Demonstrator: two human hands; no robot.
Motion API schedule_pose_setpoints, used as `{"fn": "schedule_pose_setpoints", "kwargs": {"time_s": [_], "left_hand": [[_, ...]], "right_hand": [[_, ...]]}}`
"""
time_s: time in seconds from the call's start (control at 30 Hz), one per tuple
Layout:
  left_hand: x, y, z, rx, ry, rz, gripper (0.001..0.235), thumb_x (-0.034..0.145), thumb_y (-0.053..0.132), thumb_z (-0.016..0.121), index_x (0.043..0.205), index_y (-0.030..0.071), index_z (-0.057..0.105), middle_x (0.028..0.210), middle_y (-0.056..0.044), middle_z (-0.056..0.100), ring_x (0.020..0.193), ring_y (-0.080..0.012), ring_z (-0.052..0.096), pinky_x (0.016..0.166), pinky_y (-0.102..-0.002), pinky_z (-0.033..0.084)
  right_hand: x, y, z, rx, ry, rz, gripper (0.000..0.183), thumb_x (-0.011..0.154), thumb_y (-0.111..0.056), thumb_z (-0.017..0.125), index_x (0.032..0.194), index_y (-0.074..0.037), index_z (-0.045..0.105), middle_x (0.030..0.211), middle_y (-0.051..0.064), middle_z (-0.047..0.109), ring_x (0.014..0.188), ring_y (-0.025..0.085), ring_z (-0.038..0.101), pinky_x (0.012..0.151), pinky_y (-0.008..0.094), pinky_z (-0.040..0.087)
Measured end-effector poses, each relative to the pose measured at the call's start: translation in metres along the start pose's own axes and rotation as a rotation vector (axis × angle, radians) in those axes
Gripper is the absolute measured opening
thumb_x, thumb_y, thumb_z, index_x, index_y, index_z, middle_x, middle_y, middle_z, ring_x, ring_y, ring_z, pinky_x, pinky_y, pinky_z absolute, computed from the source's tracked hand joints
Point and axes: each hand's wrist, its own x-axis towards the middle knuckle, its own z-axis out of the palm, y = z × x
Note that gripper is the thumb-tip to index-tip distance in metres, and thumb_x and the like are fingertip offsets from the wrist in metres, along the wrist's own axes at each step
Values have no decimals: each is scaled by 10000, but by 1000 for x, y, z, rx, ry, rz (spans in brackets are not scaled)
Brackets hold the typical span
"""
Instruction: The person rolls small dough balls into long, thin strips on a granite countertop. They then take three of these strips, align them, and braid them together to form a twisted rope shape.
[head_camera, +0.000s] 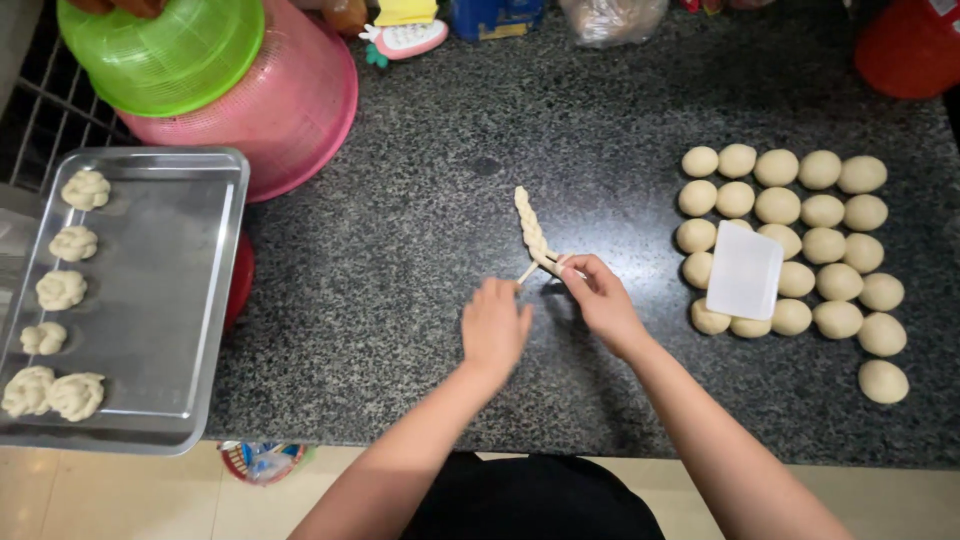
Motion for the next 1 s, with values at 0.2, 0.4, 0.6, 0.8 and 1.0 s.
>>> {"fn": "schedule_pose_setpoints", "kwargs": {"time_s": [0.2,0.4,0.6,0.8,1.0], "left_hand": [[24,-40,29,19,-15,-57,77,790,182,576,765,123,619,781,-66,580,793,-313,652,680,-404,507],[42,-75,42,-440,-125,-230,121,789,255,586,838,164,649,757,-26,675,787,-254,680,641,-347,538],[41,-66,14,-802,-191,-289,258,755,221,653,961,70,686,803,-104,709,778,-189,668,688,-315,519],[34,-25,-1,-1060,-344,-508,398,747,337,701,1043,73,683,852,-80,701,667,-109,561,533,-200,498],[38,-7,39,-1134,-402,-599,343,699,331,742,980,136,712,705,-51,665,558,-87,526,401,-163,314]], "right_hand": [[-17,-25,29,-339,-122,-406,57,865,-124,602,900,-98,638,1105,175,635,1130,445,512,937,555,392],[-48,-17,37,-950,-201,-257,147,883,-375,531,910,-245,593,1292,7,541,1245,539,291,927,734,219],[-64,-25,57,-1082,-215,-157,98,885,-320,531,931,-251,583,1346,-5,487,1301,557,165,925,774,207],[-67,-15,74,-1134,-102,-166,145,894,-340,518,949,-242,609,1352,5,453,1256,589,212,919,762,255],[-69,15,82,-1349,-78,-265,337,872,-340,503,1157,-178,581,1287,91,460,1287,517,227,993,664,263]]}}
